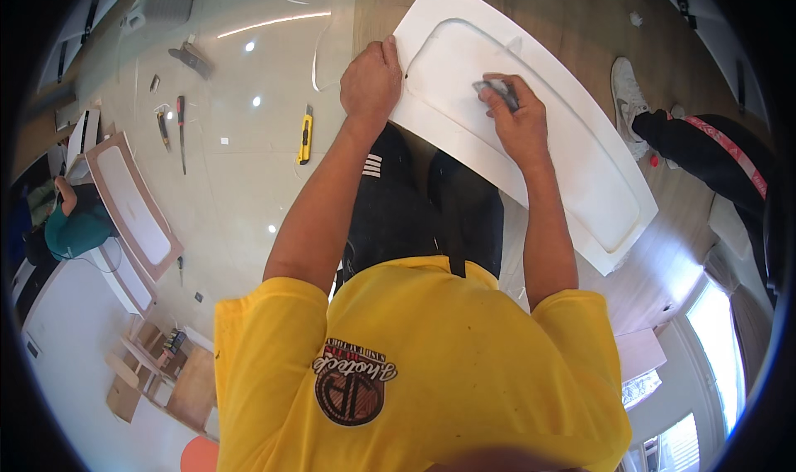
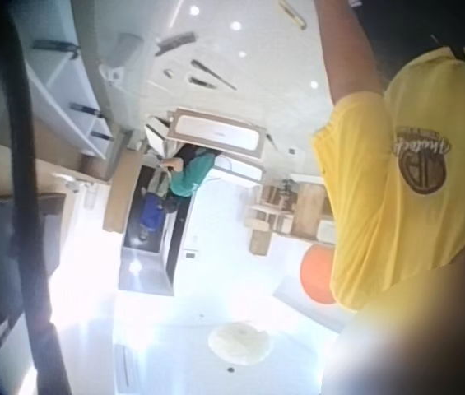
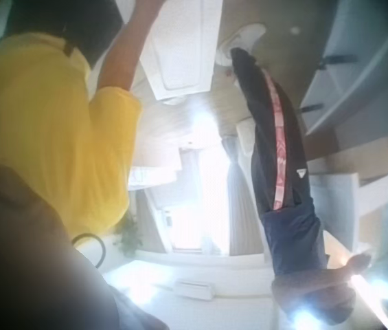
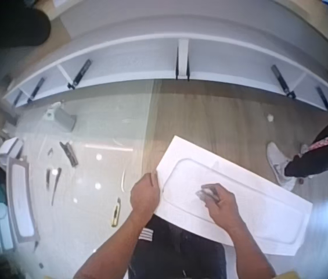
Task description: The person kneels on the floor and uses a utility knife to cut away protective film from a white drawer front. After removing the film, the person lifts the drawer front and inserts it into a white cabinet frame to test the fit.
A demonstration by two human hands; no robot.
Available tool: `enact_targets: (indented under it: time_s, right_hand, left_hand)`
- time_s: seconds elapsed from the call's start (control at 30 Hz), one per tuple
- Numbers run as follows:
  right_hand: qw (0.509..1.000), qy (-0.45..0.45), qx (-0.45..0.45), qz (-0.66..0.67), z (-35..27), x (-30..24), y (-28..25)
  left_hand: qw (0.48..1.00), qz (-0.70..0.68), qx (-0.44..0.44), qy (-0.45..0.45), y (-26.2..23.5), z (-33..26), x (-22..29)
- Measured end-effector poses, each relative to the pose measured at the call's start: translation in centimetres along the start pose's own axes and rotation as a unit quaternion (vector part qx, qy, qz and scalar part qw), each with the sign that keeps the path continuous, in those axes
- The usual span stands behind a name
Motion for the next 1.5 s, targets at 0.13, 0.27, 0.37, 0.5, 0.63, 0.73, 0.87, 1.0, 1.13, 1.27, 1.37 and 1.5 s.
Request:
enact_targets:
  time_s: [0.13,0.27,0.37,0.5,0.63,0.73,0.87,1.0,1.13,1.27,1.37,1.5]
  right_hand:
    - [0.983,-0.055,-0.061,-0.166,0.5,-1.3,2.2]
    - [0.936,-0.204,-0.014,-0.287,0.0,-4.4,3.8]
    - [0.944,-0.171,-0.015,-0.283,1.8,-4.6,5.5]
    - [0.953,-0.111,-0.011,-0.283,4.2,-4.9,7.8]
    - [0.947,-0.093,-0.027,-0.306,3.2,-4.2,6.7]
    - [0.938,-0.061,-0.042,-0.34,1.3,-2.6,3.5]
    - [0.933,0.013,-0.046,-0.357,-0.3,-1.0,0.1]
    - [0.979,-0.002,-0.044,-0.198,-0.5,-1.6,0.7]
    - [0.971,-0.006,-0.107,-0.214,-0.8,-1.4,3.1]
    - [0.962,-0.059,-0.113,-0.242,-0.8,-2.2,4.0]
    - [0.959,-0.084,-0.106,-0.248,-0.8,-2.3,4.3]
    - [0.957,-0.124,-0.085,-0.248,-1.3,-1.8,4.7]
  left_hand:
    - [1.0,-0.002,0.003,-0.005,-0.1,0.0,0.1]
    - [1.0,-0.004,0.002,-0.007,-0.1,0.0,0.0]
    - [1.0,0.005,0.004,-0.005,-0.1,0.0,0.0]
    - [1.0,0.0,0.011,-0.011,-0.3,0.1,-0.2]
    - [1.0,0.006,0.012,0.014,-0.2,0.2,0.1]
    - [1.0,0.007,0.005,0.001,0.2,0.1,-0.2]
    - [1.0,0.004,0.0,-0.009,0.3,0.1,-0.2]
    - [1.0,0.009,-0.007,-0.012,0.2,0.0,-0.1]
    - [1.0,0.009,-0.007,-0.019,0.3,0.1,-0.4]
    - [1.0,0.002,-0.008,-0.007,0.1,0.1,0.0]
    - [1.0,0.0,-0.01,-0.017,-0.2,0.0,0.0]
    - [1.0,-0.009,0.005,-0.014,0.4,0.1,-0.6]
Point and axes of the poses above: each hand's wrist, its own z-axis towards the middle knuckle, its own y-axis out of the palm, x = y × z, the point moved 10 cm from there along z, towards the middle knuckle, and after that the axes turned 1 degree about -y, right-handed, at the moved point
